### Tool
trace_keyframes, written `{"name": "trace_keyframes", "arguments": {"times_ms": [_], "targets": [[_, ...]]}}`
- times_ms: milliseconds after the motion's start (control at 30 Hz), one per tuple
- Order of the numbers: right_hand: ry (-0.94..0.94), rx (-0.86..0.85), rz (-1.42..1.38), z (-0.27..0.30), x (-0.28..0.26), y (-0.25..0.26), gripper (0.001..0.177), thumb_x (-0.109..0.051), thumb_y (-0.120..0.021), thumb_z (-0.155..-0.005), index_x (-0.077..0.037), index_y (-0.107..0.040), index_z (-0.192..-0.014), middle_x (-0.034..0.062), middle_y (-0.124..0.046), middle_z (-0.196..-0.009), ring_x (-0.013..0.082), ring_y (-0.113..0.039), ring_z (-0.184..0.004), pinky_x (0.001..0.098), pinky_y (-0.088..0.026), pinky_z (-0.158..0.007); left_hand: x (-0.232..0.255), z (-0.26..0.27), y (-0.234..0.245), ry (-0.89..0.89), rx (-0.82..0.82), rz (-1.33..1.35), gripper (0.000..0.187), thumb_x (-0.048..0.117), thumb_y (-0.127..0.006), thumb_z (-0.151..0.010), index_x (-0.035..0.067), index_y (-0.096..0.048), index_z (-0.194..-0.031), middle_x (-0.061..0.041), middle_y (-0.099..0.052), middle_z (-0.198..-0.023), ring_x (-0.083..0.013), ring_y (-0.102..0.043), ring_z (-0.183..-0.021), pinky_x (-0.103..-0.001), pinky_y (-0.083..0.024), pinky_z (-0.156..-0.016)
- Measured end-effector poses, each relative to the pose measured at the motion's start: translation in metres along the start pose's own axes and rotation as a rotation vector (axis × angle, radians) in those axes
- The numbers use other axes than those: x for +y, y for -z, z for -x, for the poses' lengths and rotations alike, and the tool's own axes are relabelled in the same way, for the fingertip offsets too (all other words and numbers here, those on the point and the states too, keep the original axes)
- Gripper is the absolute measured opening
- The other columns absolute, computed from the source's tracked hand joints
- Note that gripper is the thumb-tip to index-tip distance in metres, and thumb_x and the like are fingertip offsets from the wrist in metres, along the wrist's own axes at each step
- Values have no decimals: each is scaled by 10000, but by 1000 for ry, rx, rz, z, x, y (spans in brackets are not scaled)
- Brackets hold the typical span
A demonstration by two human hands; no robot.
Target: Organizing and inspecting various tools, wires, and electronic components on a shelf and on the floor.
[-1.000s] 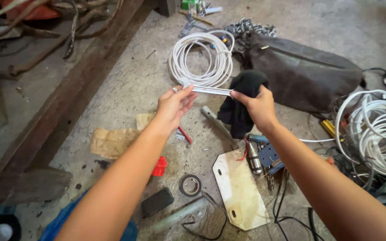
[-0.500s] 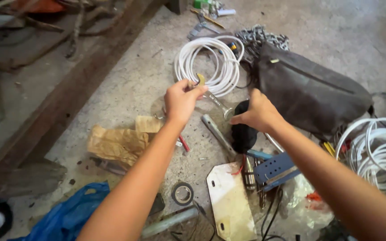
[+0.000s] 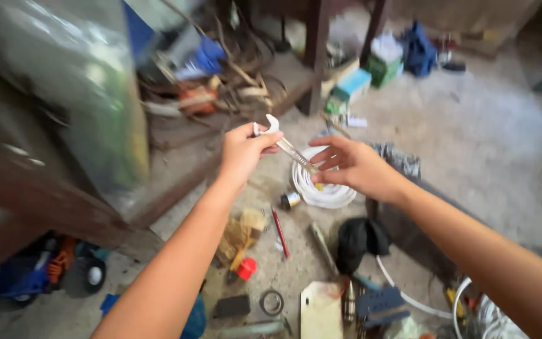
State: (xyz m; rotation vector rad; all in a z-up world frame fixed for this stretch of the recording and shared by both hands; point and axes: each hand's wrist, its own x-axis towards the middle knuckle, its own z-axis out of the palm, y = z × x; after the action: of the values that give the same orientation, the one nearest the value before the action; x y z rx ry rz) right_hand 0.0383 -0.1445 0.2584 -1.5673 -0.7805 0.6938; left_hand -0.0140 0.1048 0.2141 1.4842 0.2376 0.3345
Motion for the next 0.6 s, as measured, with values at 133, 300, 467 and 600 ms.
{"name": "trace_keyframes", "arguments": {"times_ms": [133, 300, 467, 600], "targets": [[-8, 77, 400, -13, -84, -9, 662, -147, -825, -768, -93, -573, -1378, 65, -729, -1148, 162, -721, -986, 311, -565, -860, 78, 3, 18, -57, 71, 38, 120, 160, -789, -843, 63, -729, -877, -14, -753, -832, -82, -719, -717, -204, -474, -609], [121, 0, 414, -41, -158, -14, 650, -158, -825, -766, -86, -580, -1364, 69, -749, -1131, 146, -741, -949, 287, -577, -855, 181, 19, 42, -133, 158, 16, 132, 179, -789, -852, 62, -735, -883, -13, -764, -841, -65, -713, -736, -202, -453, -597], [214, -48, 473, -70, -224, -33, 445, -154, -814, -792, -74, -720, -1220, 71, -716, -897, 112, -675, -796, 300, -569, -710, 260, 44, 68, -244, 253, 20, 154, 182, -798, -852, 55, -736, -912, -25, -753, -842, -74, -726, -768, -202, -451, -614], [396, -119, 545, -96, -258, -51, 244, -170, -772, -848, -27, -781, -1046, -1, -745, -787, 69, -644, -752, 263, -537, -700, 298, 57, 103, -376, 302, 29, 177, 192, -793, -837, 52, -730, -925, -23, -769, -848, -94, -736, -748, -225, -448, -587]]}}
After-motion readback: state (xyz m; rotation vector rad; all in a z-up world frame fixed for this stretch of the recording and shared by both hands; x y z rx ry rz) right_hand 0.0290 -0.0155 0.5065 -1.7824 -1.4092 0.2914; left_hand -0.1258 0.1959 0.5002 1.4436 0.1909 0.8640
